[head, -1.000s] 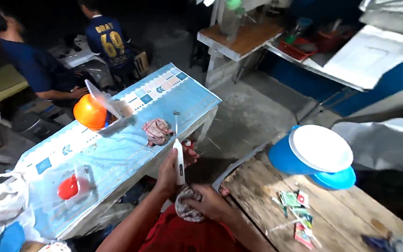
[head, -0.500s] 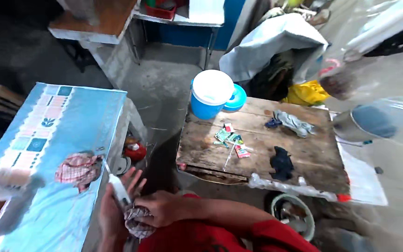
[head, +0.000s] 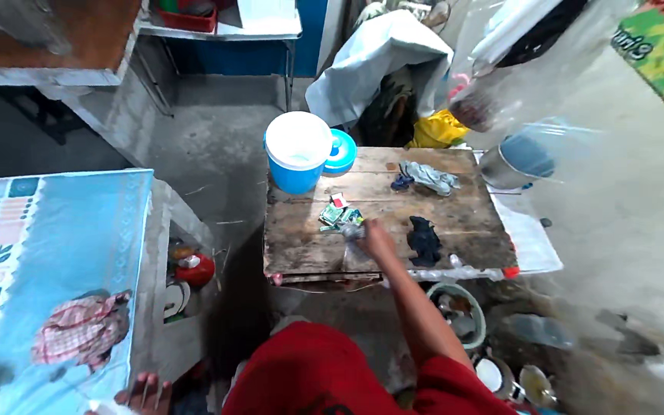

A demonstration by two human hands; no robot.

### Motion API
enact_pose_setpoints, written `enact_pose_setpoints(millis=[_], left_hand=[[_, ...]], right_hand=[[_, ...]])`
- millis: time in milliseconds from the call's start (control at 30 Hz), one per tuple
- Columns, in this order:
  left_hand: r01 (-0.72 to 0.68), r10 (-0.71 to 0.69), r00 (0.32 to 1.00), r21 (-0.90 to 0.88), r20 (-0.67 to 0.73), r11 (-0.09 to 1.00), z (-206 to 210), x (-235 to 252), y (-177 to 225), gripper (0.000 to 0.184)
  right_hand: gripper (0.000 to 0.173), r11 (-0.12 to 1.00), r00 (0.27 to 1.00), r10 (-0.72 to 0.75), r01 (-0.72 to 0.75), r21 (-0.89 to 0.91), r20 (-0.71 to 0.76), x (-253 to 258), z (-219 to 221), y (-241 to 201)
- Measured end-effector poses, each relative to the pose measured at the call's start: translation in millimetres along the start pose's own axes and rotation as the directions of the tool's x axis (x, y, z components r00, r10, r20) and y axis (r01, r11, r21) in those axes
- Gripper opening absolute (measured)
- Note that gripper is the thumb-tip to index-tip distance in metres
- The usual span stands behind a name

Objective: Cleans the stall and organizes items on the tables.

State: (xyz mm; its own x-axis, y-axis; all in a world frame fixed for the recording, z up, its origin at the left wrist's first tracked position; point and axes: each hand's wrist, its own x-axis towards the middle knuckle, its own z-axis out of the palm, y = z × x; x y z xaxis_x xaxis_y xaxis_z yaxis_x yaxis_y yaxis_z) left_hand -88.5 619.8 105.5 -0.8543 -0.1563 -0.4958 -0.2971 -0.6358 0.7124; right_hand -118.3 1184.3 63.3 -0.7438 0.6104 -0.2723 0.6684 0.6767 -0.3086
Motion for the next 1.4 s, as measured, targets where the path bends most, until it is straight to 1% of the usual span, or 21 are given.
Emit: enact_pose_setpoints(millis=[100,200,300,367,433,533,567,633,667,700,767,800,833,867,933,1000,1067,1133,1233,1300,1400], left_hand=[[0.049,-0.051,0.997,-0.032,-0.059,0.998,-15,-5,-11,0.059],[0.042,-0.043,0.998,-0.033,-0.042,0.999,-3,-2,-14,0.059],[0.025,-0.024,0.998,-0.027,0.052,0.999,14,4,-16,0.061],[0.014,-0.015,0.997,0.007,0.071,1.000,28,5,-16,0.062],[-0.004,-0.001,0.998,0.074,0.068,0.997,32,4,-15,0.061],[-0.001,-0.008,0.998,0.161,0.058,0.987,26,2,-14,0.054],[0.007,-0.014,0.999,0.168,0.042,0.986,22,2,-14,0.052],[0.025,-0.024,1.000,0.154,-0.008,0.988,17,1,-16,0.051],[0.034,-0.029,0.999,0.147,-0.034,0.989,15,0,-18,0.050],[0.042,-0.034,0.998,0.146,-0.054,0.988,13,0,-21,0.050],[0.060,-0.048,0.996,0.170,-0.076,0.984,15,-2,-27,0.049],[0.073,-0.061,0.996,0.184,-0.071,0.980,18,-3,-31,0.049],[0.088,-0.078,0.995,0.190,-0.059,0.978,21,-5,-35,0.051],[0.105,-0.098,0.994,0.193,-0.045,0.976,26,-6,-38,0.052],[0.135,-0.133,0.991,0.191,-0.021,0.972,32,-7,-44,0.054],[0.133,-0.136,0.991,0.190,0.002,0.973,35,-8,-50,0.055],[0.143,-0.146,0.989,0.183,0.005,0.973,34,-6,-56,0.054],[0.155,-0.157,0.988,0.179,-0.004,0.972,31,-5,-58,0.052],[0.161,-0.158,0.987,0.200,-0.032,0.966,29,-1,-57,0.051],[0.165,-0.159,0.986,0.219,-0.044,0.962,28,2,-57,0.052],[0.173,-0.167,0.985,0.230,-0.048,0.958,32,0,-57,0.049]], right_hand=[[0.059,0.990,0.944,0.137,-0.124,0.062,-0.300,25,-42,48],[0.048,0.977,0.899,0.201,-0.153,0.150,-0.390,40,-52,61],[0.038,0.971,0.968,0.151,-0.107,0.213,-0.203,46,-26,52],[0.042,0.975,0.994,0.110,-0.108,0.195,-0.003,50,10,46],[0.049,0.985,0.985,0.126,-0.139,0.106,0.115,53,51,42],[0.050,0.993,0.993,0.111,-0.112,0.025,0.035,33,98,18],[0.046,0.998,0.999,0.054,-0.054,0.023,0.005,21,111,4],[0.041,0.993,0.990,-0.109,0.105,0.053,0.093,-12,137,-26],[0.042,0.976,0.957,-0.212,0.198,0.091,0.197,-32,153,-40],[0.040,0.943,0.887,-0.332,0.298,0.151,0.321,-53,172,-52],[0.038,0.838,0.620,-0.540,0.456,0.299,0.569,-88,214,-68],[0.037,0.801,0.470,-0.575,0.493,0.341,0.670,-96,228,-74],[0.041,0.791,0.391,-0.561,0.513,0.333,0.730,-96,230,-77],[0.044,0.802,0.423,-0.537,0.525,0.286,0.730,-92,223,-79],[0.044,0.848,0.597,-0.488,0.497,0.185,0.637,-76,202,-76],[0.039,0.877,0.715,-0.472,0.441,0.192,0.515,-57,182,-68],[0.038,0.915,0.813,-0.403,0.354,0.193,0.420,-41,166,-55],[0.037,0.948,0.873,-0.317,0.275,0.162,0.370,-27,156,-42],[0.037,0.964,0.893,-0.262,0.227,0.136,0.367,-20,151,-31],[0.039,0.965,0.874,-0.261,0.230,0.125,0.410,-27,155,-31],[0.039,0.953,0.762,-0.297,0.277,0.125,0.575,-49,172,-41]])
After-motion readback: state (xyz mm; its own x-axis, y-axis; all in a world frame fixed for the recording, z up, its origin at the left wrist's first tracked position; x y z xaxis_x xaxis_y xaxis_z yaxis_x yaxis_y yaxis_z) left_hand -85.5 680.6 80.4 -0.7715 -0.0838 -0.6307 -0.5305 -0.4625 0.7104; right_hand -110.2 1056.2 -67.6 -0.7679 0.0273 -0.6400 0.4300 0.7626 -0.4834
